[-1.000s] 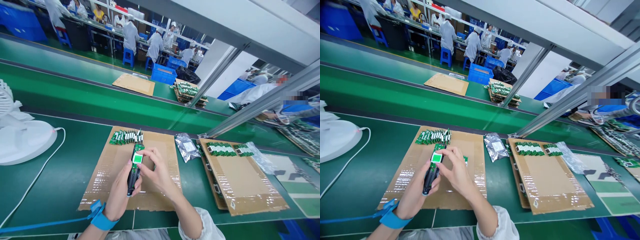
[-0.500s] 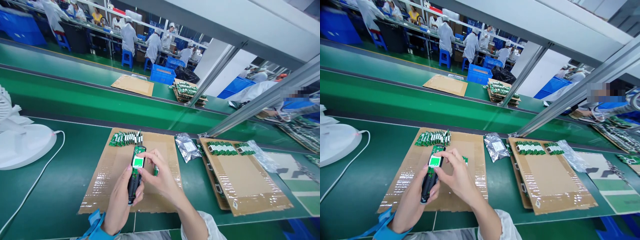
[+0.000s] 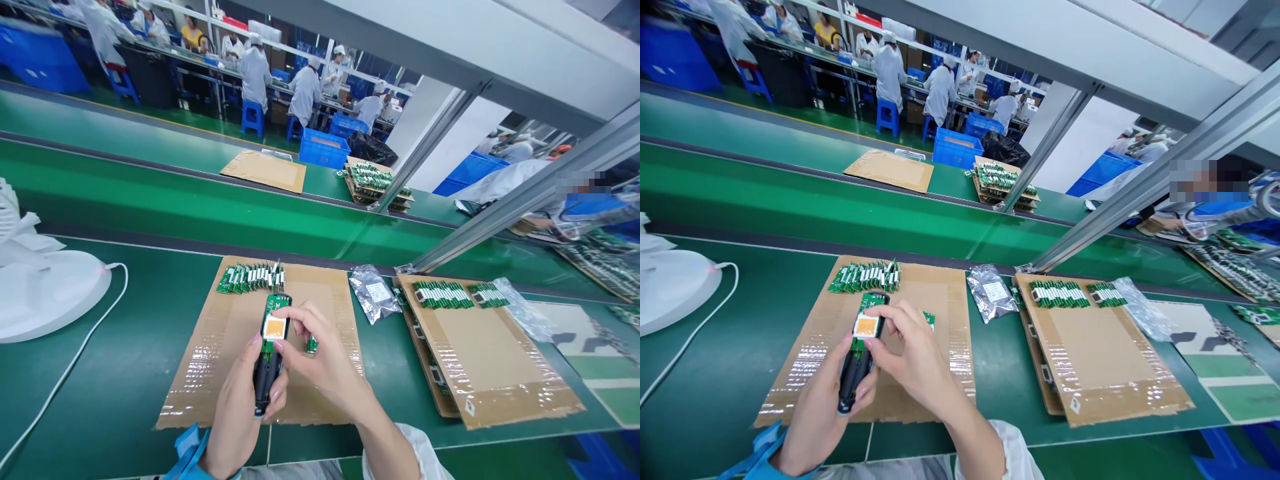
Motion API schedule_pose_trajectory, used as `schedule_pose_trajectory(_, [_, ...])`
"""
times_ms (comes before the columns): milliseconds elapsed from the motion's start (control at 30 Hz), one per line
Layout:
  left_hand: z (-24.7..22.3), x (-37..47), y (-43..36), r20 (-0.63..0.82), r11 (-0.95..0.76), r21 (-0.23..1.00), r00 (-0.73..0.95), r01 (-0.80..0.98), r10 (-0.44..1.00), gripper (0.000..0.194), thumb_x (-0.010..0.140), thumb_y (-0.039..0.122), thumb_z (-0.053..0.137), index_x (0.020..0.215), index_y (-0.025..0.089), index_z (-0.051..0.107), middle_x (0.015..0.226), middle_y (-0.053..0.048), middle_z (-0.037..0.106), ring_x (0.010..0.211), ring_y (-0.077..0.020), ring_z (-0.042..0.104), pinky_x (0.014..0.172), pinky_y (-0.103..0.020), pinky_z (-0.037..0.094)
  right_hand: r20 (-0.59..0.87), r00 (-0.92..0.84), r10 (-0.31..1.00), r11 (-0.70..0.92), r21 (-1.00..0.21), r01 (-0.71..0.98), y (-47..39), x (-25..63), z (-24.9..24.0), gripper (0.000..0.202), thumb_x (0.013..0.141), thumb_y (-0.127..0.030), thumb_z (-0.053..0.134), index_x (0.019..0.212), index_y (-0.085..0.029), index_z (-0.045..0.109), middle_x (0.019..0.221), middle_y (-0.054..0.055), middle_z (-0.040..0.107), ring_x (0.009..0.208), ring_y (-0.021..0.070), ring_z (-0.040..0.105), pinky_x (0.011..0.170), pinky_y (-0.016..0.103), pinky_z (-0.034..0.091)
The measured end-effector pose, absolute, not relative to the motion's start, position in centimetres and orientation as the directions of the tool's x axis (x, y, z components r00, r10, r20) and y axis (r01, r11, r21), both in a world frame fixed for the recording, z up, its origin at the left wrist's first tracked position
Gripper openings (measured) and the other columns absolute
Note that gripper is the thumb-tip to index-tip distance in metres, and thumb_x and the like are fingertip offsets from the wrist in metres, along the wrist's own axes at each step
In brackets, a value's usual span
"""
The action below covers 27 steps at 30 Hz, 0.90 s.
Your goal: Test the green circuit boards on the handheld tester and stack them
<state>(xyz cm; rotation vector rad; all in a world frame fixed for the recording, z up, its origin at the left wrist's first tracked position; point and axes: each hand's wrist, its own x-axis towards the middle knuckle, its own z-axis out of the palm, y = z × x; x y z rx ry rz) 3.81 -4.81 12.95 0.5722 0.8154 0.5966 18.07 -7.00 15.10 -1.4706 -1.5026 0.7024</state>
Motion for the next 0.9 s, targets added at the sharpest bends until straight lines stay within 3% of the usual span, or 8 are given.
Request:
schedule_pose_trajectory(100, [12.6, 4.0, -4.8, -0.452, 0.648, 0.717, 0.536, -0.257, 0.713, 0.038, 0.092, 0.056, 0.047, 0.082, 0.021, 0.058, 0.050, 0.004, 0.042, 0.041, -0.0095, 0.031, 0.041, -0.023, 0.026, 0.174, 0.112, 0.978, 0.109, -0.894, 0.435, -7.0, 18.3, 14.8, 0.030, 0.089, -0.021, 0.064, 0.118, -0.029, 0.062, 0.082, -0.002, 0.047, 0.077, 0.0144, 0.048, 0.070, 0.028, 0.039])
schedule_pose_trajectory(267, [10.7, 4.7, -5.0, -0.382, 0.499, 0.853, 0.467, -0.155, 0.797, 0.032, 0.088, 0.055, 0.057, 0.092, 0.024, 0.064, 0.064, 0.001, 0.054, 0.056, -0.0149, 0.046, 0.051, -0.025, 0.040, -0.047, 0.249, 0.967, -0.114, -0.958, 0.262, -7.5, 17.6, 12.9, 0.032, 0.089, -0.038, 0.064, 0.116, -0.025, 0.053, 0.079, -0.003, 0.053, 0.068, 0.0135, 0.051, 0.060, 0.026, 0.041])
schedule_pose_trajectory(367, [9.5, 5.3, -4.8, -0.397, 0.475, 0.876, 0.441, -0.079, 0.805, 0.036, 0.086, 0.056, 0.061, 0.105, 0.025, 0.065, 0.072, -0.001, 0.059, 0.064, -0.0159, 0.050, 0.058, -0.024, 0.043, 0.016, 0.491, 0.871, -0.165, -0.932, 0.322, -8.0, 17.5, 11.7, 0.023, 0.089, -0.037, 0.057, 0.105, -0.022, 0.050, 0.068, -0.005, 0.045, 0.059, 0.0132, 0.046, 0.055, 0.025, 0.038])
schedule_pose_trajectory(467, [8.6, 5.8, -4.1, -0.371, 0.454, 0.888, 0.478, -0.067, 0.796, 0.041, 0.090, 0.060, 0.052, 0.101, 0.023, 0.064, 0.066, 0.001, 0.052, 0.057, -0.0135, 0.044, 0.051, -0.022, 0.038, 0.126, 0.673, 0.729, -0.220, -0.887, 0.405, -8.5, 18.7, 10.9, 0.020, 0.088, -0.039, 0.054, 0.098, -0.023, 0.049, 0.063, -0.006, 0.041, 0.055, 0.0135, 0.045, 0.052, 0.025, 0.035])
schedule_pose_trajectory(567, [7.4, 6.1, -3.2, -0.355, 0.445, 0.892, 0.492, -0.077, 0.795, 0.043, 0.092, 0.061, 0.045, 0.095, 0.021, 0.061, 0.063, 0.003, 0.046, 0.054, -0.0115, 0.039, 0.048, -0.020, 0.035, 0.135, 0.673, 0.727, -0.368, -0.750, 0.549, -9.0, 20.3, 10.1, 0.020, 0.086, -0.039, 0.057, 0.096, -0.023, 0.051, 0.057, -0.008, 0.038, 0.049, 0.0138, 0.043, 0.050, 0.025, 0.030])
schedule_pose_trajectory(667, [6.2, 6.1, -2.5, -0.359, 0.457, 0.884, 0.490, -0.093, 0.794, 0.043, 0.091, 0.060, 0.048, 0.105, 0.022, 0.059, 0.067, 0.003, 0.049, 0.056, -0.0112, 0.041, 0.048, -0.019, 0.037, 0.046, 0.576, 0.816, -0.410, -0.657, 0.633, -9.5, 21.0, 9.1, 0.018, 0.086, -0.038, 0.057, 0.098, -0.024, 0.056, 0.058, -0.006, 0.044, 0.053, 0.0162, 0.048, 0.052, 0.026, 0.032])
schedule_pose_trajectory(800, [5.2, 6.1, -2.2, -0.363, 0.469, 0.878, 0.500, -0.099, 0.786, 0.043, 0.092, 0.060, 0.048, 0.104, 0.020, 0.058, 0.066, 0.003, 0.052, 0.054, -0.0106, 0.041, 0.046, -0.019, 0.037, -0.028, 0.632, 0.775, -0.391, -0.806, 0.444, -10.1, 21.2, 7.5, 0.039, 0.090, -0.049, 0.054, 0.119, -0.022, 0.054, 0.083, 0.002, 0.060, 0.079, 0.0217, 0.060, 0.070, 0.033, 0.047])
schedule_pose_trajectory(900, [5.1, 6.1, -2.3, -0.353, 0.470, 0.875, 0.507, -0.119, 0.786, 0.043, 0.092, 0.060, 0.046, 0.094, 0.019, 0.059, 0.062, 0.002, 0.052, 0.052, -0.0103, 0.042, 0.047, -0.019, 0.036, -0.137, 0.671, 0.729, -0.372, -0.902, 0.219, -9.7, 21.4, 6.3, 0.047, 0.090, -0.051, 0.052, 0.121, -0.015, 0.048, 0.094, 0.009, 0.064, 0.083, 0.0225, 0.063, 0.077, 0.037, 0.052])
